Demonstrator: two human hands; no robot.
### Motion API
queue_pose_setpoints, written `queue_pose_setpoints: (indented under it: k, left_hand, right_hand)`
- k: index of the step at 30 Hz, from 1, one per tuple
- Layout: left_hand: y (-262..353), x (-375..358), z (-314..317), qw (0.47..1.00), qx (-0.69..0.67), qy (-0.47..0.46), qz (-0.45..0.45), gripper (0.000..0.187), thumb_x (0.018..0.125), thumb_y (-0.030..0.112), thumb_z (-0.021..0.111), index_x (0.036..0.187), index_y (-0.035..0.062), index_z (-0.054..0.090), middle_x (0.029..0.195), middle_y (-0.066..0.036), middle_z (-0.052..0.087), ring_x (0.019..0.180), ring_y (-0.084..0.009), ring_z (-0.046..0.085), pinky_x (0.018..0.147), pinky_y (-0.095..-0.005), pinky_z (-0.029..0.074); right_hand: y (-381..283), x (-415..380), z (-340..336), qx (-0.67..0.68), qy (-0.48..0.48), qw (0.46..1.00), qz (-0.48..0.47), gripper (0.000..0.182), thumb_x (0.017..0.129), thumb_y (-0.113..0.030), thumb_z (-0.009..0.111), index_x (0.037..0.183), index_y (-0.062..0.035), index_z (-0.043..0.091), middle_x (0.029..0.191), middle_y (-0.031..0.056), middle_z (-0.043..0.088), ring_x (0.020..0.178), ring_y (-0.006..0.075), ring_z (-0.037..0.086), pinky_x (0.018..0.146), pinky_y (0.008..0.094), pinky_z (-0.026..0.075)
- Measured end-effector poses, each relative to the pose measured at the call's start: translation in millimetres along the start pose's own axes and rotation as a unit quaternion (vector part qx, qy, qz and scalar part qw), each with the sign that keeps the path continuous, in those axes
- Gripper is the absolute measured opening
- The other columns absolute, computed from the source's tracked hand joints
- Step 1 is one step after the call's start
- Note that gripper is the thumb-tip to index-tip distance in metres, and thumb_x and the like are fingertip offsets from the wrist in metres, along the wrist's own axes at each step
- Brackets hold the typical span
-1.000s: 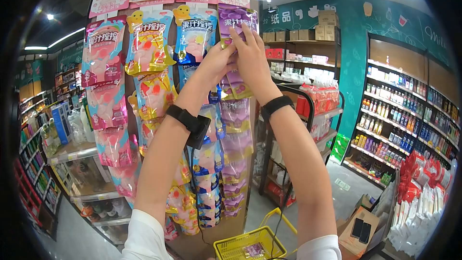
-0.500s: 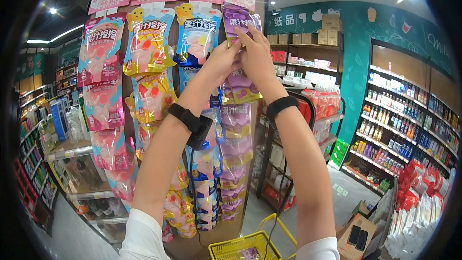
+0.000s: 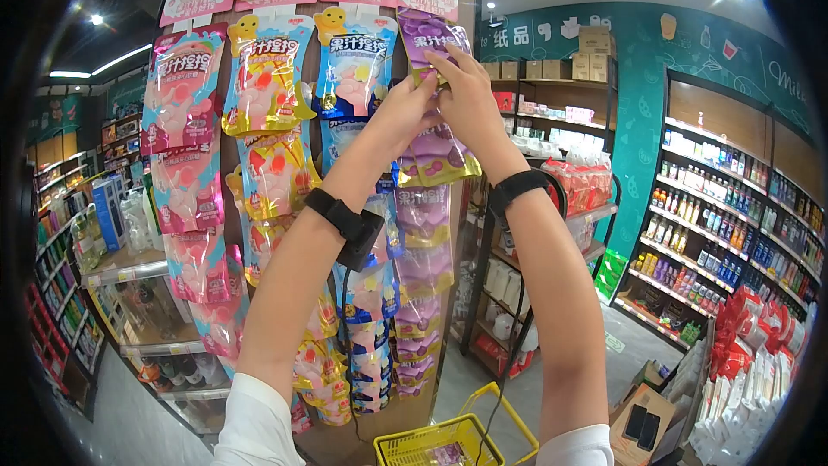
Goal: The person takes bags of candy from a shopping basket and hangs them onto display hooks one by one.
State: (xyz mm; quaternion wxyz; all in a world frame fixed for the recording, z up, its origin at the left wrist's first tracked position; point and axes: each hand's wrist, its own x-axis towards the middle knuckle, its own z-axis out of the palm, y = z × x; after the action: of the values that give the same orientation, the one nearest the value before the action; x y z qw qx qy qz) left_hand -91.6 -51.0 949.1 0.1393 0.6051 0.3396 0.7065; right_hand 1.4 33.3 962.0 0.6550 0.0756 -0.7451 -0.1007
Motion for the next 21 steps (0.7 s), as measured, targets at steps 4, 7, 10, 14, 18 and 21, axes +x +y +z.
queue_pose_setpoints:
  k: [4, 7, 10, 14, 18, 21]
  left_hand:
    - [0, -3, 2, 1.0, 0.002, -0.009, -0.005, 0.034, 0.102, 0.028, 0.038, 0.127, 0.006, 0.041, 0.115, -0.007, 0.054, 0.101, -0.0167, 0.057, 0.085, -0.0359, 0.051]
    - [1, -6, 2, 1.0, -0.004, -0.019, -0.014, 0.035, 0.102, 0.029, 0.037, 0.128, 0.0063, 0.04, 0.116, -0.007, 0.054, 0.1, -0.0174, 0.058, 0.085, -0.0363, 0.051]
    - [-1, -9, 4, 1.0, -0.015, -0.013, -0.017, 0.036, 0.102, 0.029, 0.037, 0.129, 0.0054, 0.039, 0.117, -0.007, 0.053, 0.1, -0.0181, 0.058, 0.085, -0.0359, 0.051]
    - [-7, -14, 3, 0.999, 0.008, 0.004, -0.034, 0.038, 0.102, 0.029, 0.037, 0.13, 0.004, 0.038, 0.119, -0.008, 0.052, 0.1, -0.019, 0.058, 0.085, -0.0356, 0.052]
    - [-10, -16, 0, 1.0, 0.005, -0.006, -0.026, 0.038, 0.102, 0.029, 0.037, 0.131, 0.0034, 0.037, 0.12, -0.008, 0.051, 0.103, -0.0195, 0.058, 0.086, -0.036, 0.052]
    - [-3, -16, 2, 1.0, 0.006, -0.009, -0.02, 0.038, 0.102, 0.028, 0.037, 0.131, 0.0031, 0.038, 0.12, -0.008, 0.051, 0.104, -0.0198, 0.057, 0.086, -0.0362, 0.052]
  right_hand:
    - [1, 0, -1, 0.015, -0.011, 1.0, 0.008, 0.054, 0.073, 0.006, 0.047, 0.123, -0.0122, 0.059, 0.134, 0.0197, 0.049, 0.12, 0.0376, 0.048, 0.102, 0.0399, 0.037]
    - [2, -1, -3, 0.018, -0.012, 1.0, -0.002, 0.055, 0.073, 0.006, 0.047, 0.123, -0.0126, 0.059, 0.134, 0.0197, 0.049, 0.12, 0.0377, 0.048, 0.102, 0.0397, 0.037]
    - [3, -3, -4, 0.016, -0.023, 1.0, -0.004, 0.055, 0.073, 0.006, 0.047, 0.124, -0.0133, 0.059, 0.134, 0.0202, 0.048, 0.121, 0.0378, 0.048, 0.102, 0.0398, 0.037]
    - [3, -11, -3, 0.026, -0.046, 0.999, 0.01, 0.056, 0.073, 0.005, 0.047, 0.124, -0.0137, 0.059, 0.135, 0.0204, 0.047, 0.122, 0.0376, 0.047, 0.103, 0.0403, 0.037]
    - [1, -14, -2, 0.011, -0.039, 0.999, 0.001, 0.055, 0.073, 0.005, 0.047, 0.124, -0.0141, 0.059, 0.135, 0.0202, 0.047, 0.123, 0.0379, 0.045, 0.103, 0.0414, 0.036]
    - [-1, -8, -2, 0.014, -0.016, 1.0, -0.008, 0.055, 0.074, 0.004, 0.047, 0.124, -0.0153, 0.059, 0.136, 0.0209, 0.045, 0.122, 0.0397, 0.045, 0.103, 0.0424, 0.036]
